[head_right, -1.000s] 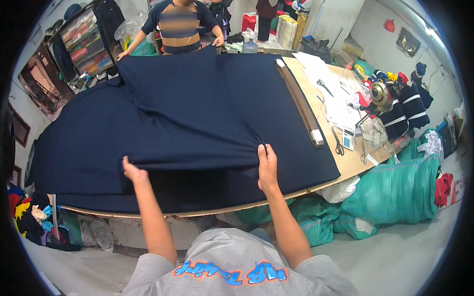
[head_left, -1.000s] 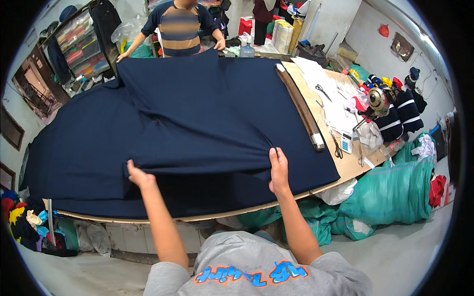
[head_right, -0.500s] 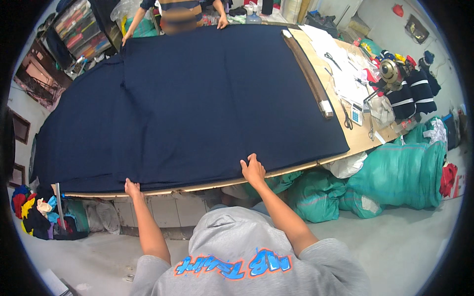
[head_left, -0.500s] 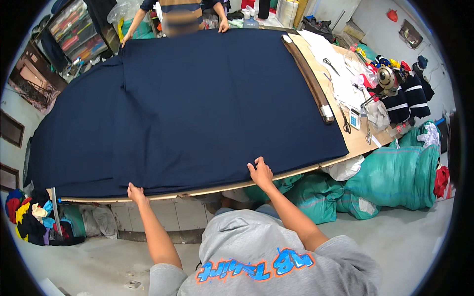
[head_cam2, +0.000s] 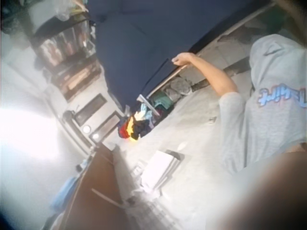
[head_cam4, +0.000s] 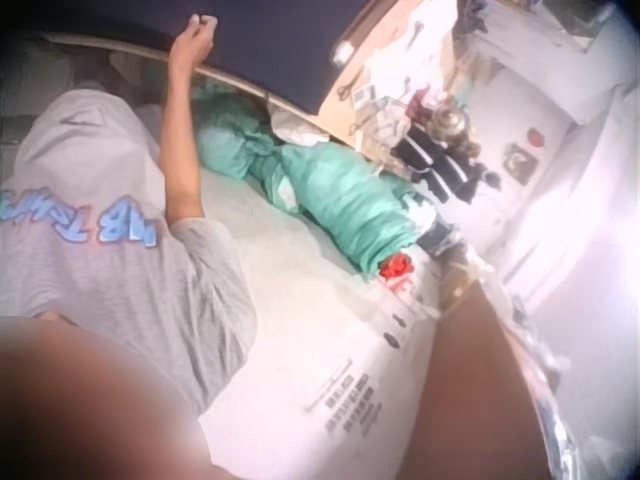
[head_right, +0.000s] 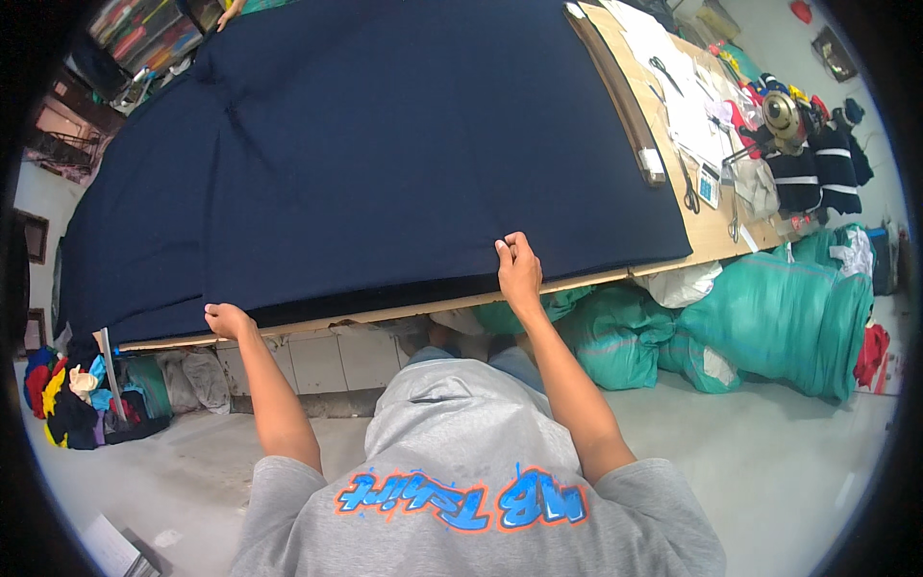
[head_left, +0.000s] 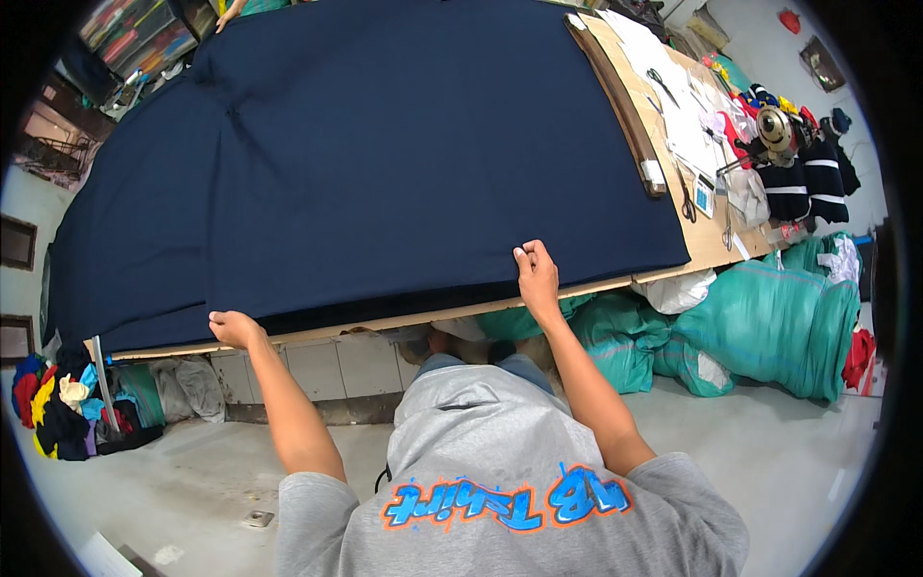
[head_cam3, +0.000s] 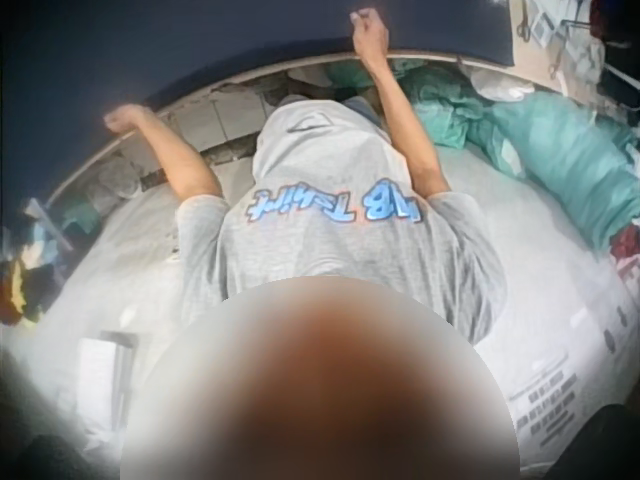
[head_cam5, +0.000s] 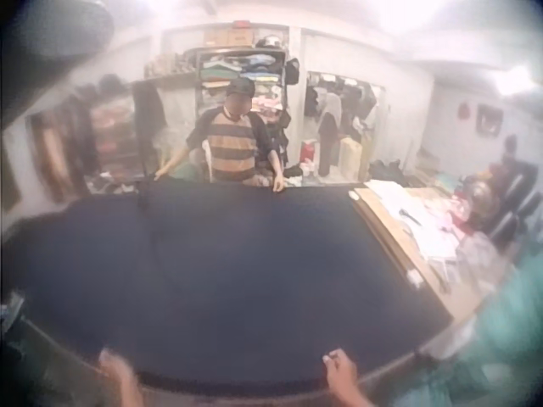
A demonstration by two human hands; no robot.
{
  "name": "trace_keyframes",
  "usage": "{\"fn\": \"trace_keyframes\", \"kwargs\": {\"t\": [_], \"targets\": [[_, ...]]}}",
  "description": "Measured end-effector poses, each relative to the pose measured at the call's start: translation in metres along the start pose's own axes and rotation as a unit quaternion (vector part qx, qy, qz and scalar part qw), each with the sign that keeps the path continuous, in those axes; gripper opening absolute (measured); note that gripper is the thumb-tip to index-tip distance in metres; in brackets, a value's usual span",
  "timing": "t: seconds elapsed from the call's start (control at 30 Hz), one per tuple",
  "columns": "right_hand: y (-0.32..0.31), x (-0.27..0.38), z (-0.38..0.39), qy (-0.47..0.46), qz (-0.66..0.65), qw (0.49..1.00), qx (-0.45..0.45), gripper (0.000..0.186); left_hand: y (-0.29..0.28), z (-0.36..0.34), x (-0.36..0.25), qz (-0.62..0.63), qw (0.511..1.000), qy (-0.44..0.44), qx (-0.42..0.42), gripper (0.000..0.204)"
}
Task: The person and a coworker repeatedly fold and smooth a large navy fabric on a table, then use a long electric cutter to slice the fabric into sections. The process is repeated multiple times throughout the clip.
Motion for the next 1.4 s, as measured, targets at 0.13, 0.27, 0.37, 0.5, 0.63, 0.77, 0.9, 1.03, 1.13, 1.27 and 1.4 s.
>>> {"fn": "trace_keyframes", "kwargs": {"t": [0.13, 0.27, 0.37, 0.5, 0.63, 0.77, 0.9, 1.03, 1.13, 1.27, 1.4], "targets": [[0.02, -0.015, 0.005, 0.008, 0.06, 0.998, 0.034, 0.025, -0.016, -0.005, 0.041, -0.017, 0.999, -0.042, -0.019, 0.058], [0.032, -0.029, 0.01, 0.006, 0.092, 0.995, 0.027, 0.023, -0.014, 0.003, 0.055, -0.04, 0.997, -0.068, 0.012, 0.058], [0.032, -0.024, 0.012, -0.002, 0.107, 0.994, 0.021, 0.022, -0.012, -0.007, 0.059, -0.052, 0.997, -0.061, 0.008, 0.059], [0.01, 0.005, 0.021, -0.059, 0.109, 0.992, -0.031, 0.019, -0.007, -0.021, 0.062, -0.068, 0.997, -0.03, 0.003, 0.058], [0.027, -0.021, 0.022, -0.008, 0.15, 0.988, 0.023, 0.016, -0.006, -0.025, 0.076, -0.112, 0.992, -0.051, 0.012, 0.056], [0.034, -0.029, 0.02, -0.033, 0.175, 0.984, 0.015, 0.016, 0.0, -0.029, 0.085, -0.164, 0.986, -0.028, -0.006, 0.055], [0.036, -0.036, 0.021, -0.042, 0.219, 0.975, 0.008, 0.015, 0.003, -0.024, 0.087, -0.166, 0.986, -0.024, -0.009, 0.053], [0.035, -0.032, 0.021, -0.049, 0.23, 0.972, 0.005, 0.015, 0.002, -0.027, 0.088, -0.174, 0.985, -0.019, -0.008, 0.053], [0.032, -0.03, 0.021, -0.05, 0.223, 0.973, 0.007, 0.014, 0.0, -0.023, 0.087, -0.169, 0.985, -0.02, -0.004, 0.054], [0.03, -0.027, 0.022, -0.045, 0.216, 0.975, 0.013, 0.013, -0.004, -0.022, 0.086, -0.185, 0.983, 0.001, -0.009, 0.056], [0.03, -0.026, 0.023, -0.046, 0.219, 0.974, 0.016, 0.013, -0.007, -0.02, 0.084, -0.181, 0.983, 0.002, -0.023, 0.052]]}}
Point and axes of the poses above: each hand's wrist, its own z-axis away from the middle knuckle, its own y-axis out of the palm, x = y × z, the point moved 4 cm from there along -z, towards the middle knuckle, and after that the axes turned 1 degree about -z, right-handed, at the moved point
